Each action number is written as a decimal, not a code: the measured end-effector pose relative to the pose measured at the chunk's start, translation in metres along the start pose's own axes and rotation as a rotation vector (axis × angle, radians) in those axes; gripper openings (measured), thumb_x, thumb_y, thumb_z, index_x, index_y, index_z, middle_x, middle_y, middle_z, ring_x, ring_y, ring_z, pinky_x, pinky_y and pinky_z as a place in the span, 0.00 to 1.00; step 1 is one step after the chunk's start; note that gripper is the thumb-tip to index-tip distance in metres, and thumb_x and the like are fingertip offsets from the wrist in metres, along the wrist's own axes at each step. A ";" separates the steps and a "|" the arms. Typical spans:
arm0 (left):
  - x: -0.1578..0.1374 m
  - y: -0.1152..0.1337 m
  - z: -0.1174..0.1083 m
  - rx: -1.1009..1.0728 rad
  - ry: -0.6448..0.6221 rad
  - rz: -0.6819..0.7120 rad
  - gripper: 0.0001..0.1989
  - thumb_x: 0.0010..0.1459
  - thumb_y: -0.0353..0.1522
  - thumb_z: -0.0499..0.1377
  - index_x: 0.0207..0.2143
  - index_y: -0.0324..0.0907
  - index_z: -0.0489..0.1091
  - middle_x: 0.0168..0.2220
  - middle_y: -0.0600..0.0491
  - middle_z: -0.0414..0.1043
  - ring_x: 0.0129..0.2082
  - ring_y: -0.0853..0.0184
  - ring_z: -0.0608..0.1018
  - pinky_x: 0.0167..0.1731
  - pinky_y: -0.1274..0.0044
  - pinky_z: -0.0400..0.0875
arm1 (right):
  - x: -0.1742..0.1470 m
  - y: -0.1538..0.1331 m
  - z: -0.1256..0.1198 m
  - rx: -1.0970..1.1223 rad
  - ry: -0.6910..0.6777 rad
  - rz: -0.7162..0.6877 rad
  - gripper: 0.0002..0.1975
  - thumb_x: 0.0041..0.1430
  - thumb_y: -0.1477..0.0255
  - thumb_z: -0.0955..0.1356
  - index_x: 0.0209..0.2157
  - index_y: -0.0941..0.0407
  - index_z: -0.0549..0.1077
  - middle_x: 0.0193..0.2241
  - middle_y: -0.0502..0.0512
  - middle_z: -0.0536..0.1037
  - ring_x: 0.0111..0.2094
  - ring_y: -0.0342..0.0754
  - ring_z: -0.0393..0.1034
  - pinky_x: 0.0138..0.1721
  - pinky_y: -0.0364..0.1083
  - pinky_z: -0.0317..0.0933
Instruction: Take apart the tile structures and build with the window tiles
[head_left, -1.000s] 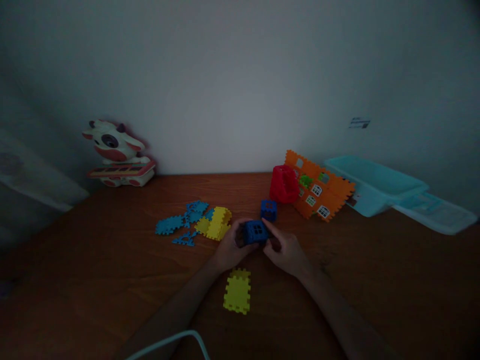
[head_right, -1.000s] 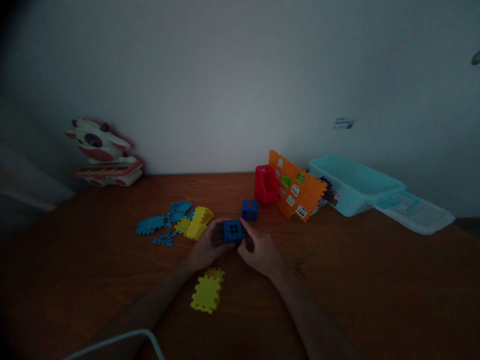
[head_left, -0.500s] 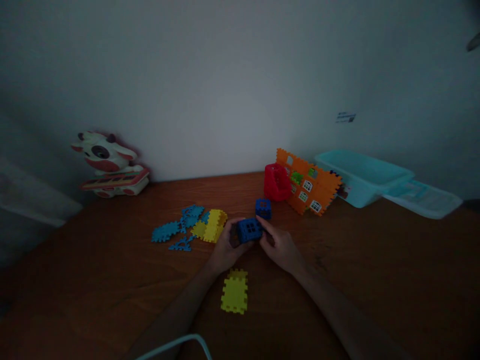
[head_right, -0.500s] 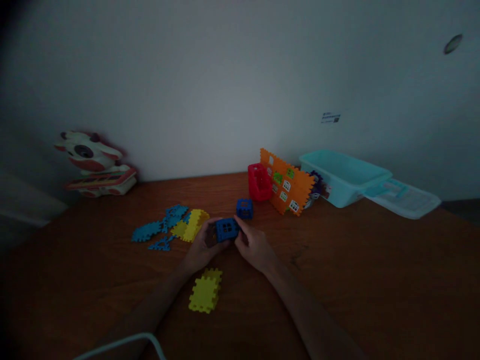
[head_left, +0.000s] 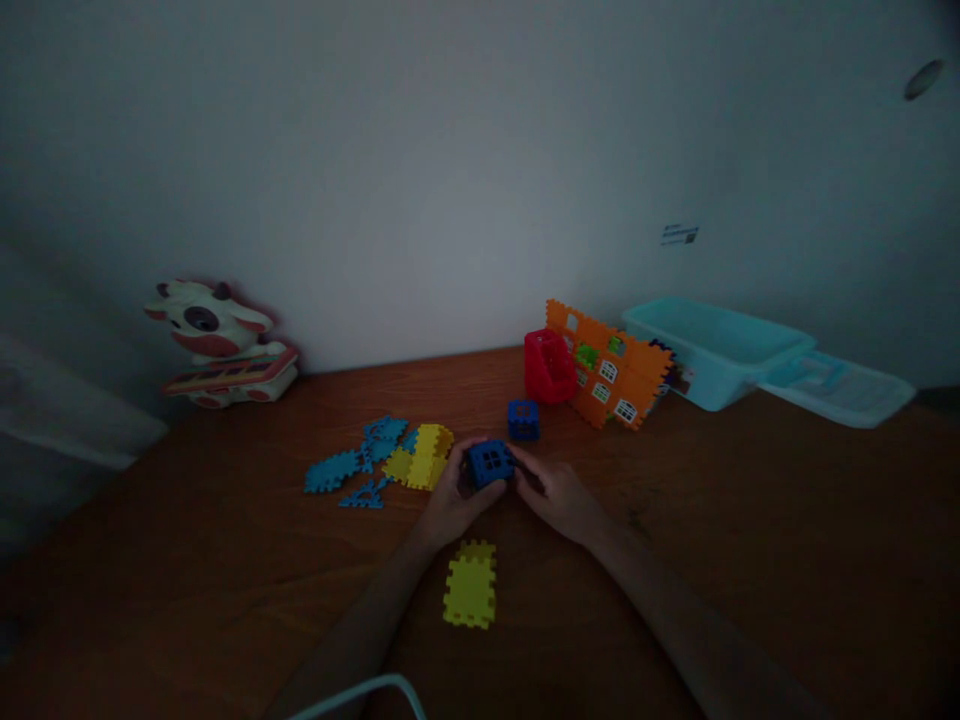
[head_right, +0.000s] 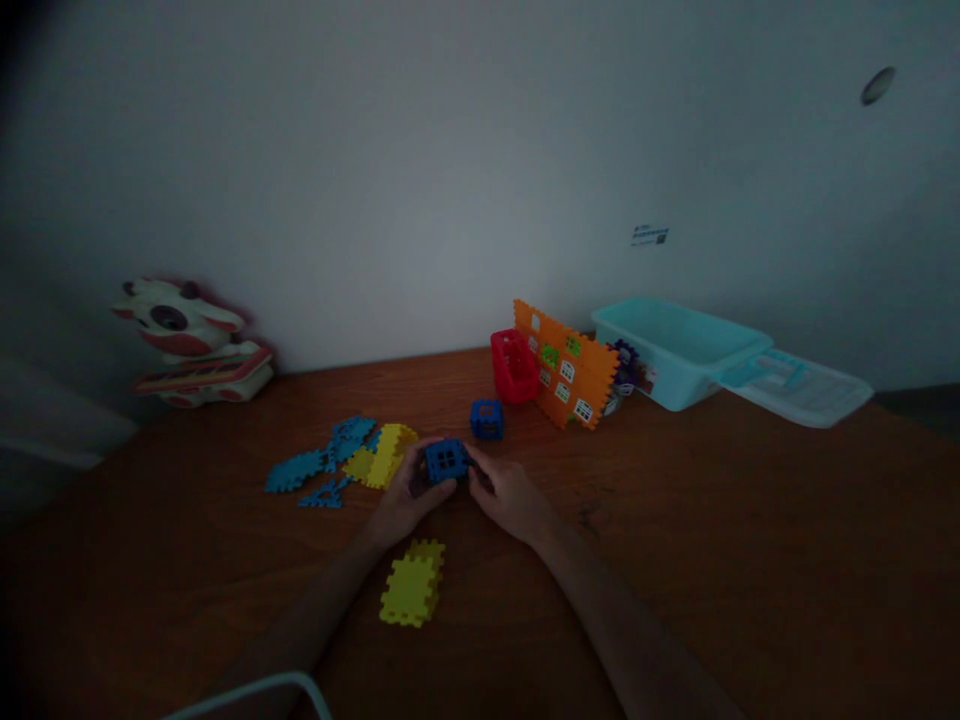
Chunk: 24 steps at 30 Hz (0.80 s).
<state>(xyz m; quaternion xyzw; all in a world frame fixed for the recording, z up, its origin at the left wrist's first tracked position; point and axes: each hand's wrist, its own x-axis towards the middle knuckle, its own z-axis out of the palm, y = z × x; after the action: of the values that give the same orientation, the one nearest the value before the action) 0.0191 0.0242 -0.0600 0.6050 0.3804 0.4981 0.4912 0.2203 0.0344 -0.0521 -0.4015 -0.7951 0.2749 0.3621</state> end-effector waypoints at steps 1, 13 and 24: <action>0.000 0.001 0.000 0.023 0.012 -0.023 0.26 0.58 0.39 0.65 0.56 0.44 0.61 0.57 0.44 0.66 0.55 0.59 0.72 0.58 0.62 0.66 | 0.000 0.001 0.000 -0.015 -0.004 -0.010 0.25 0.64 0.70 0.62 0.62 0.53 0.65 0.48 0.58 0.81 0.44 0.52 0.78 0.47 0.51 0.70; 0.000 0.009 -0.003 0.000 -0.004 -0.088 0.24 0.58 0.41 0.65 0.53 0.43 0.68 0.52 0.46 0.73 0.52 0.58 0.74 0.56 0.64 0.67 | 0.001 0.010 0.003 -0.001 -0.088 -0.063 0.27 0.66 0.72 0.61 0.66 0.57 0.59 0.54 0.65 0.76 0.50 0.55 0.75 0.52 0.56 0.68; 0.001 0.010 -0.002 -0.036 0.025 -0.073 0.24 0.57 0.40 0.66 0.54 0.44 0.68 0.51 0.47 0.74 0.51 0.58 0.75 0.56 0.64 0.67 | -0.002 0.012 0.013 -0.085 -0.006 -0.102 0.31 0.65 0.77 0.58 0.69 0.59 0.51 0.55 0.70 0.75 0.51 0.56 0.75 0.51 0.57 0.69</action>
<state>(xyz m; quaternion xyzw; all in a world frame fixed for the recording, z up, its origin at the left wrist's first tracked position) 0.0169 0.0237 -0.0503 0.5756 0.3994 0.4940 0.5149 0.2164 0.0371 -0.0695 -0.3746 -0.8266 0.2235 0.3557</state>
